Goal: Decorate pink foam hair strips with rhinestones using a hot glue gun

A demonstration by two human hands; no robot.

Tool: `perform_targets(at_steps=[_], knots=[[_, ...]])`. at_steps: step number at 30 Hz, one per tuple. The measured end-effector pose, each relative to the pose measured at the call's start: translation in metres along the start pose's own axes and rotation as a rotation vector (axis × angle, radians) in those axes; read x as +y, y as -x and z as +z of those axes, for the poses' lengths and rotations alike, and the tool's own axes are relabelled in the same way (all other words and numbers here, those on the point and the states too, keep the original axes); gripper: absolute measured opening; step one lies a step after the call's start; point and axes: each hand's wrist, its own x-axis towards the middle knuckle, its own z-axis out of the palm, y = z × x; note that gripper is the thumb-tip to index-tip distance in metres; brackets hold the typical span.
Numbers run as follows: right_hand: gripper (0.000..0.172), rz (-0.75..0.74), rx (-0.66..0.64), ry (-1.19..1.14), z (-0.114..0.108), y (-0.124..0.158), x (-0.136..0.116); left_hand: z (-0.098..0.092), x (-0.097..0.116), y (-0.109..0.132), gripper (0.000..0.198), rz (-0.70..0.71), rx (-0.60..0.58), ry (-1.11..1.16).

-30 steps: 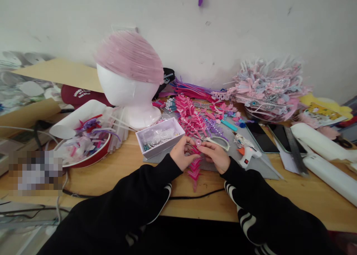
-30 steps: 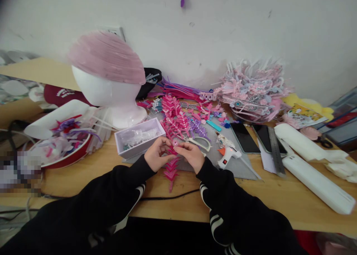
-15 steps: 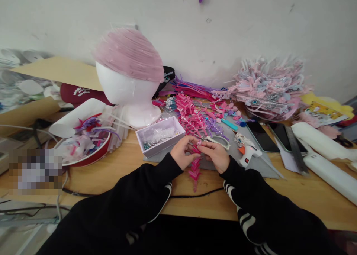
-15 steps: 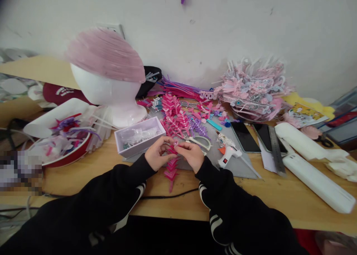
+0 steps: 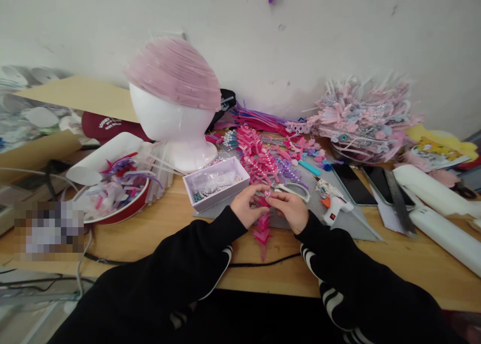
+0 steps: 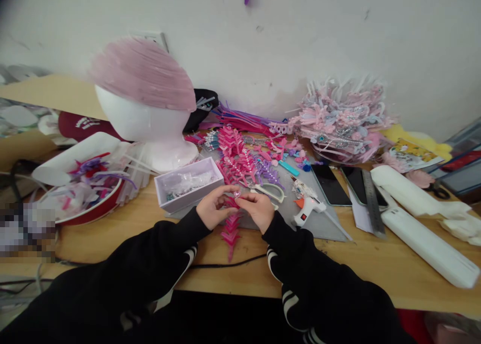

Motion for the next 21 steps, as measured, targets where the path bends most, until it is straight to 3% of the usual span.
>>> perform_targets(at_steps=[9, 14, 21], knots=[[0.035, 0.04, -0.001, -0.017, -0.0011, 0.0002, -0.0023, -0.0006, 0.0015, -0.0033, 0.05, -0.108, -0.031, 0.212], [0.04, 0.067, -0.012, -0.095, -0.0028, -0.0004, -0.0027, -0.001, 0.0017, -0.0048, 0.052, -0.151, 0.016, 0.325], [0.03, -0.011, 0.024, 0.078, -0.0038, 0.0022, -0.0044, -0.0013, 0.0022, -0.0058, 0.049, -0.166, 0.068, 0.386]])
